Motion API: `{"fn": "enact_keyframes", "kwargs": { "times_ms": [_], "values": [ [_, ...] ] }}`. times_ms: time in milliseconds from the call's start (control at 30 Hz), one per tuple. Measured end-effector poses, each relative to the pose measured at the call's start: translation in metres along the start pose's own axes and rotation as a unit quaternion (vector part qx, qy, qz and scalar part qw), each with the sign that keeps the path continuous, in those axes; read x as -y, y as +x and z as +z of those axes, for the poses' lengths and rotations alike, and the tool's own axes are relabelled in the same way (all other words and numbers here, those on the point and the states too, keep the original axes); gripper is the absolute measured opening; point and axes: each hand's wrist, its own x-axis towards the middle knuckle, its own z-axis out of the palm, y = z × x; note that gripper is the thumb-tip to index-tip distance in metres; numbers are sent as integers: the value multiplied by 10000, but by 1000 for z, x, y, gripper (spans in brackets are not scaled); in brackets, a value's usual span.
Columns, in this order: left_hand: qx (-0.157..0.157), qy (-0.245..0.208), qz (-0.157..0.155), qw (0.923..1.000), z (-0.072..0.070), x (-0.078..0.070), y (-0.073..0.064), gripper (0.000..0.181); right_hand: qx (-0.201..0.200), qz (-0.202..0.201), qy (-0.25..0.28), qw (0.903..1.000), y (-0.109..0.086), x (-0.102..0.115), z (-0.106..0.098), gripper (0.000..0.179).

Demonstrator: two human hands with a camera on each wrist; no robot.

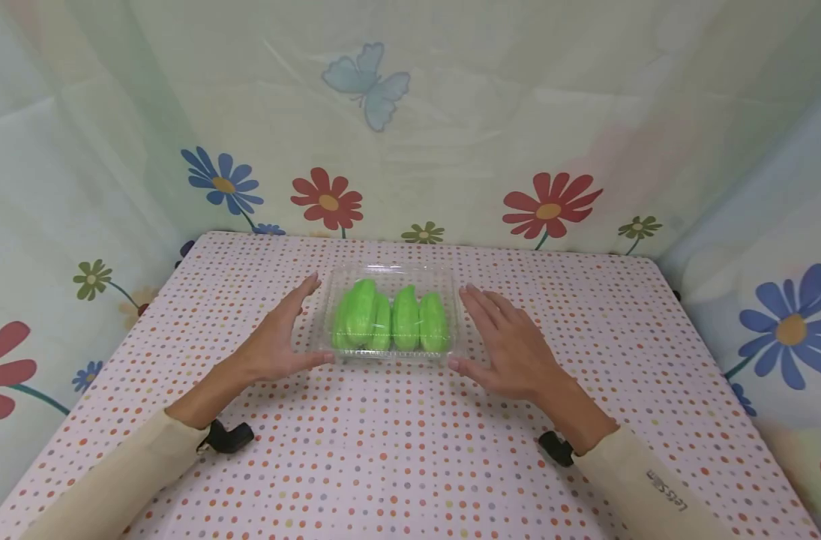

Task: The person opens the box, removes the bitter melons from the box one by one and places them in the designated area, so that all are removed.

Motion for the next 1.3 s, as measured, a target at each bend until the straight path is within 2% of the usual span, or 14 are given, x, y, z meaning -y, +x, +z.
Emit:
{"fn": "enact_keyframes", "kwargs": {
  "times_ms": [133,300,500,633,800,900,1033,1300],
  "values": [
    [-19,-611,-190,9979,2,3,0,126,252,524,524,9969,-2,3,1,104],
    [-37,-1320,-260,9909,6,6,1,125,519,1171,1524,9800,-2,9,3,101],
    [111,-1876,-564,9806,10,8,-3,120,657,1528,2225,9607,-1,15,5,97],
    [166,-2110,-748,9745,12,8,-6,119,535,1571,2554,9525,0,15,7,92],
    [302,-2806,-949,9546,12,7,-7,117,346,1641,3247,9308,-2,15,10,86],
    [284,-3109,-880,9459,13,8,-7,116,346,1747,3490,9201,-2,15,11,85],
    [203,-3229,-835,9425,15,8,-8,112,423,1890,3820,9037,-2,17,10,84],
    [281,-3411,-1065,9335,15,5,-12,105,554,2352,4373,8662,-3,24,8,82]
  ]
}}
